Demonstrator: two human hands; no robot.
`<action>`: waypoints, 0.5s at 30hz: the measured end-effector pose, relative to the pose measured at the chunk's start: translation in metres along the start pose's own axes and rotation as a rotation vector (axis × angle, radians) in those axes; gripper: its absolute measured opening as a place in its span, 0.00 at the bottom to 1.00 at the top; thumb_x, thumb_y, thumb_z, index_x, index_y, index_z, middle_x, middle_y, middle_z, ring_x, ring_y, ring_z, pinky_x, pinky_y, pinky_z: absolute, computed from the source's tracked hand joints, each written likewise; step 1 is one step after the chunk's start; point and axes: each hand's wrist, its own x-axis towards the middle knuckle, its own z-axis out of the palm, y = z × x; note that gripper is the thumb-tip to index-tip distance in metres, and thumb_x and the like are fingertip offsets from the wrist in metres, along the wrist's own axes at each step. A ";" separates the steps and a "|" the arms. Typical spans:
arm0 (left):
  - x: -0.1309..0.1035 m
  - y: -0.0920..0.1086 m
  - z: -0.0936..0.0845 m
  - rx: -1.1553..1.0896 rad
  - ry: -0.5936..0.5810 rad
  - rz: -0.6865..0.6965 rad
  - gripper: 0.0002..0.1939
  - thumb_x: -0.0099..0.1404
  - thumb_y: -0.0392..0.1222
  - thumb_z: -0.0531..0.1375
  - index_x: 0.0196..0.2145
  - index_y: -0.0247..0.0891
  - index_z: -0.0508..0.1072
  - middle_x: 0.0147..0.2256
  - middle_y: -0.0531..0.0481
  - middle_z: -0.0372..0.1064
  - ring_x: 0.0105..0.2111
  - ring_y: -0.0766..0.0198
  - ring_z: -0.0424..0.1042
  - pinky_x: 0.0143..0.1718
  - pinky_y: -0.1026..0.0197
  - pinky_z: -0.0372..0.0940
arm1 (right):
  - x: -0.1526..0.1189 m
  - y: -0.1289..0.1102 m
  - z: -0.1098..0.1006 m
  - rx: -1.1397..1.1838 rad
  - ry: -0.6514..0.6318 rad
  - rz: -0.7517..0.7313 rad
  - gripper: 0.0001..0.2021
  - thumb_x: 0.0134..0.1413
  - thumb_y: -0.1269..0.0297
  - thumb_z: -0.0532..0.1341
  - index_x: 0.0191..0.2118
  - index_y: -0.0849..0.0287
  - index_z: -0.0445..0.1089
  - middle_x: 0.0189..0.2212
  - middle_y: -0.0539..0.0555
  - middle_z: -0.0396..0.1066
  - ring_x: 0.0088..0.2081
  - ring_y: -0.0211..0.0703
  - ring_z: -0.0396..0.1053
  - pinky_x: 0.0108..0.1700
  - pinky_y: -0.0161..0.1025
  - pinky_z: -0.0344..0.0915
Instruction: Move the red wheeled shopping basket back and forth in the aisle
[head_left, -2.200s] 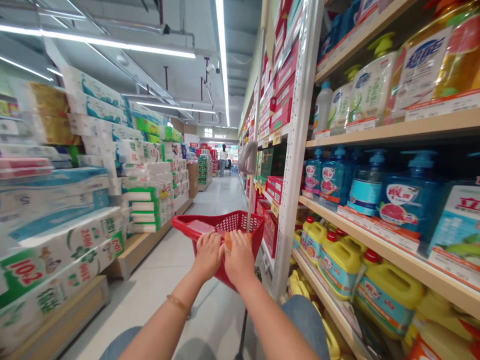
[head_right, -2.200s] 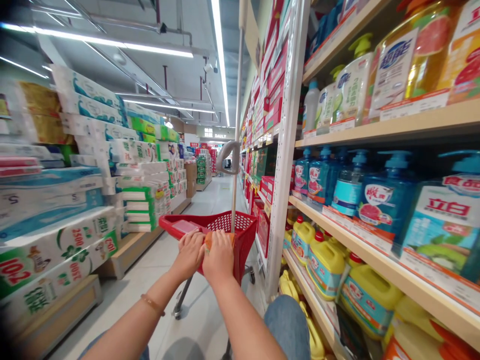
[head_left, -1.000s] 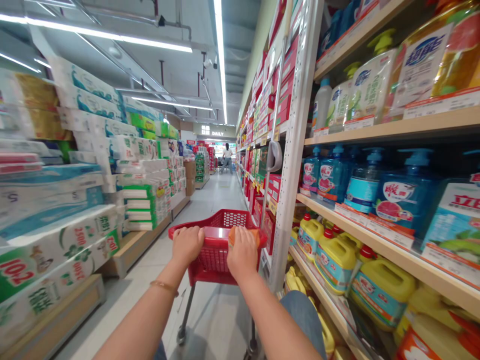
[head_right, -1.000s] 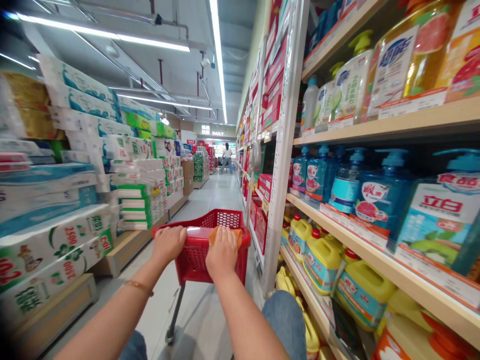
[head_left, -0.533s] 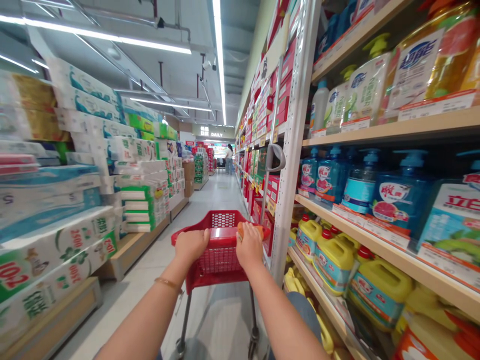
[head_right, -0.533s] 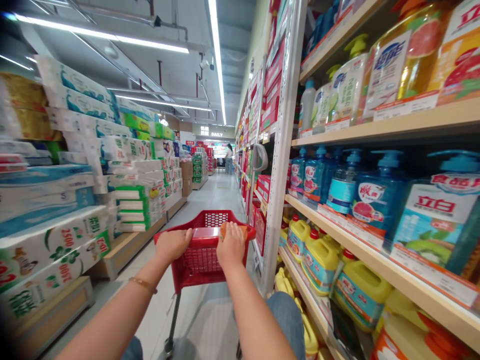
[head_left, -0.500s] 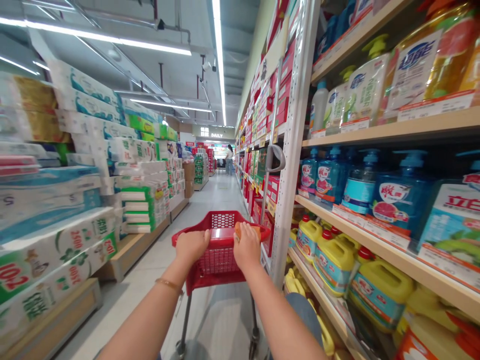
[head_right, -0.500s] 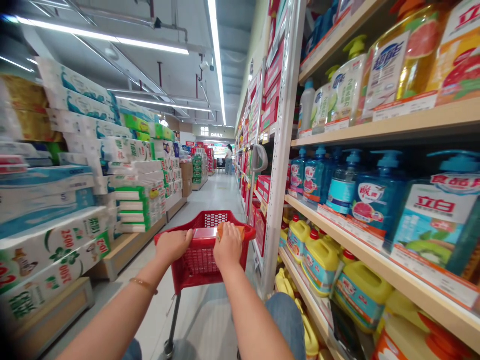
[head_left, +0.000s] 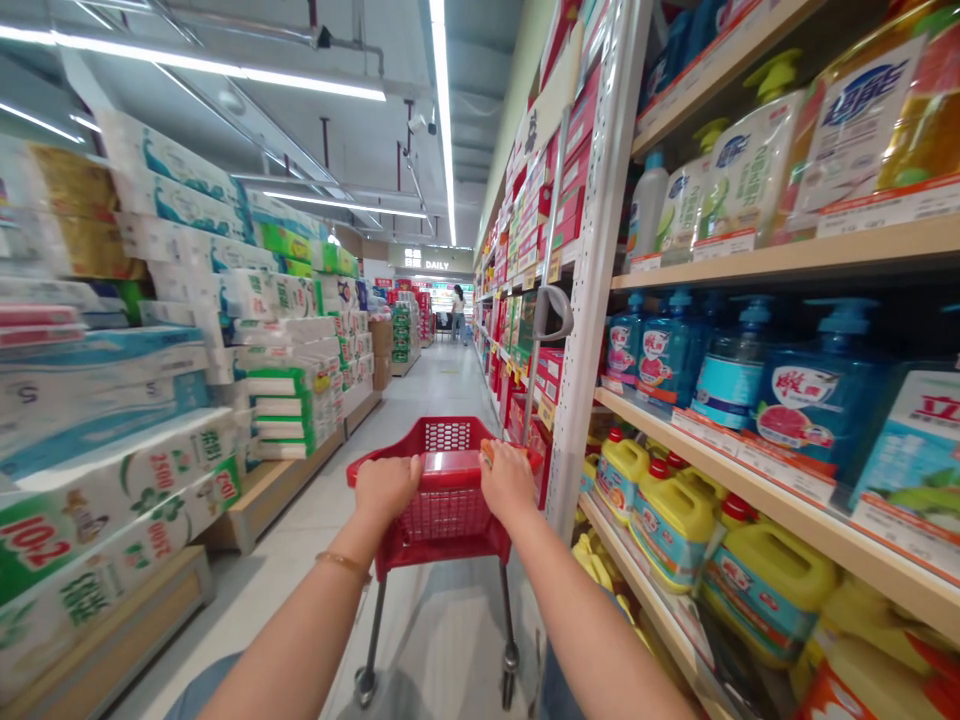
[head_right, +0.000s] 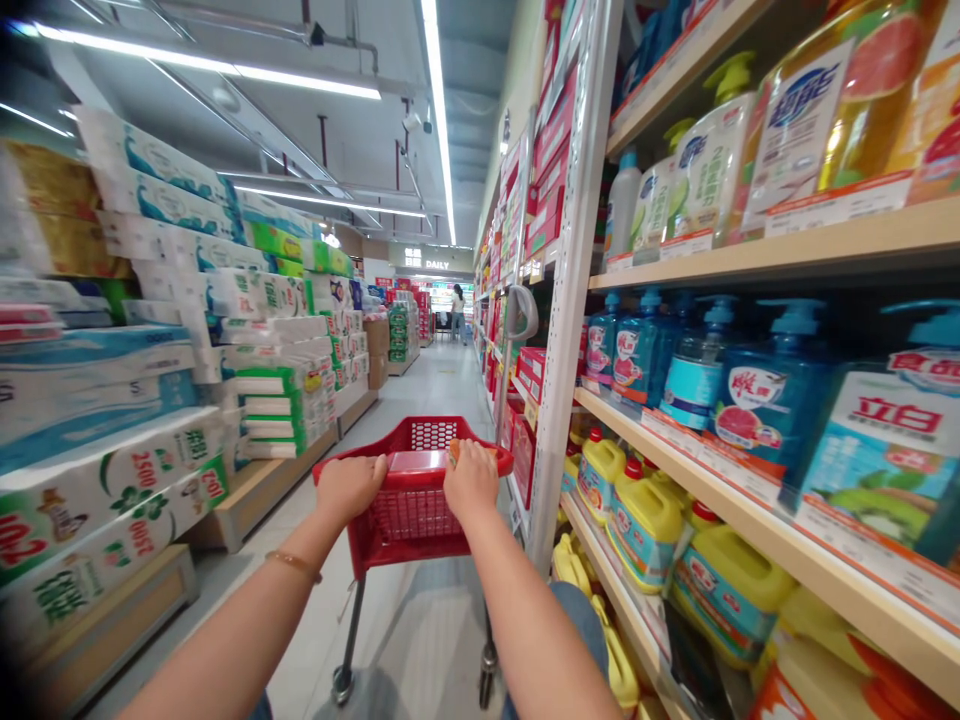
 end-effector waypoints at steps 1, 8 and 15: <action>0.000 0.001 0.001 0.000 0.007 0.005 0.28 0.69 0.43 0.38 0.34 0.30 0.76 0.34 0.32 0.76 0.36 0.44 0.75 0.36 0.47 0.61 | 0.001 -0.004 0.001 -0.003 0.000 0.012 0.20 0.63 0.63 0.52 0.56 0.67 0.66 0.55 0.65 0.66 0.58 0.50 0.62 0.61 0.48 0.52; 0.002 -0.008 0.005 -0.015 0.009 0.025 0.25 0.69 0.42 0.40 0.35 0.32 0.76 0.35 0.33 0.76 0.36 0.47 0.76 0.36 0.50 0.61 | -0.022 -0.065 0.029 0.099 -0.023 -0.275 0.25 0.61 0.62 0.55 0.62 0.65 0.59 0.61 0.60 0.59 0.64 0.47 0.52 0.65 0.45 0.46; 0.000 -0.007 0.004 -0.031 0.019 0.005 0.29 0.70 0.43 0.37 0.33 0.31 0.76 0.35 0.32 0.76 0.37 0.46 0.75 0.37 0.48 0.60 | -0.019 -0.045 0.014 0.051 -0.014 -0.215 0.23 0.61 0.63 0.55 0.60 0.65 0.61 0.59 0.61 0.62 0.61 0.49 0.56 0.63 0.46 0.49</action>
